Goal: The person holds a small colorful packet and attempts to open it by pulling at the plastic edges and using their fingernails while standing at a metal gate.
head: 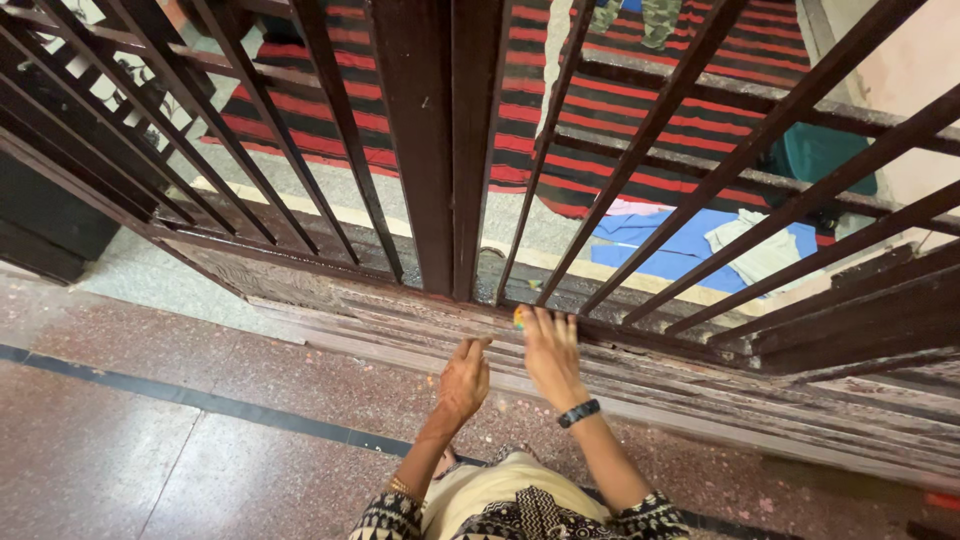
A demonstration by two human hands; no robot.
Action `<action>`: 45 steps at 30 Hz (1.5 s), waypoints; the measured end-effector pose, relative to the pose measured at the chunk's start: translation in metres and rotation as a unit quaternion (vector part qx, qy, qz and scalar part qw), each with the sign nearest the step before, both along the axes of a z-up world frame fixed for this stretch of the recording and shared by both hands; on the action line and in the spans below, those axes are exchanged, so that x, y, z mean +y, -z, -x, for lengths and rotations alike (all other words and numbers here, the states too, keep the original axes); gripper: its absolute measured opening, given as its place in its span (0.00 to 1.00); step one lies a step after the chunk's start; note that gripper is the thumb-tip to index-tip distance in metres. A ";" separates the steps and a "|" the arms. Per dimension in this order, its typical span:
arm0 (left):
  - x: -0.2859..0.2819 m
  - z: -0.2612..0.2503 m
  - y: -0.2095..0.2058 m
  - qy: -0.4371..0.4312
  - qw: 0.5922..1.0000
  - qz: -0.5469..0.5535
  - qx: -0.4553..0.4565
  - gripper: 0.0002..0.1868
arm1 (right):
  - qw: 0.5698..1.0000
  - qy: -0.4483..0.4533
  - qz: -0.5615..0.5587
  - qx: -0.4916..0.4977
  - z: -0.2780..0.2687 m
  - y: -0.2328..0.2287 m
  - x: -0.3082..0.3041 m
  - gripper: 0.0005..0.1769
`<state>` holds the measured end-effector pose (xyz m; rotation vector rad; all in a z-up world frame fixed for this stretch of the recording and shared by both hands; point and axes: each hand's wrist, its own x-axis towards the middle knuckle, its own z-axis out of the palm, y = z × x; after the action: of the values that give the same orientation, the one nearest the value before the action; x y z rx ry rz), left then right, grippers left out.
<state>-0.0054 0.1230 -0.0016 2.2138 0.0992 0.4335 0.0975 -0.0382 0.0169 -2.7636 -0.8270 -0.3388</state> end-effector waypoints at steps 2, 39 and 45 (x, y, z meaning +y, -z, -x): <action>0.008 0.012 0.008 -0.015 0.999 -0.016 0.024 0.17 | 1.000 0.013 -0.007 0.022 -0.001 0.007 -0.001 0.21; -0.043 -0.124 -0.003 0.233 0.895 -0.360 0.123 0.20 | 0.994 0.083 -0.069 0.026 -0.017 -0.012 -0.043 0.13; -0.042 -0.129 -0.030 0.261 0.903 -0.315 0.131 0.28 | 0.986 0.099 -0.094 -0.097 -0.006 0.000 -0.069 0.10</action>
<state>0.1233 0.0815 0.0283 2.7859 -0.5598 -0.1678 0.1039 -0.1067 0.0172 -2.6674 -0.5301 -0.6961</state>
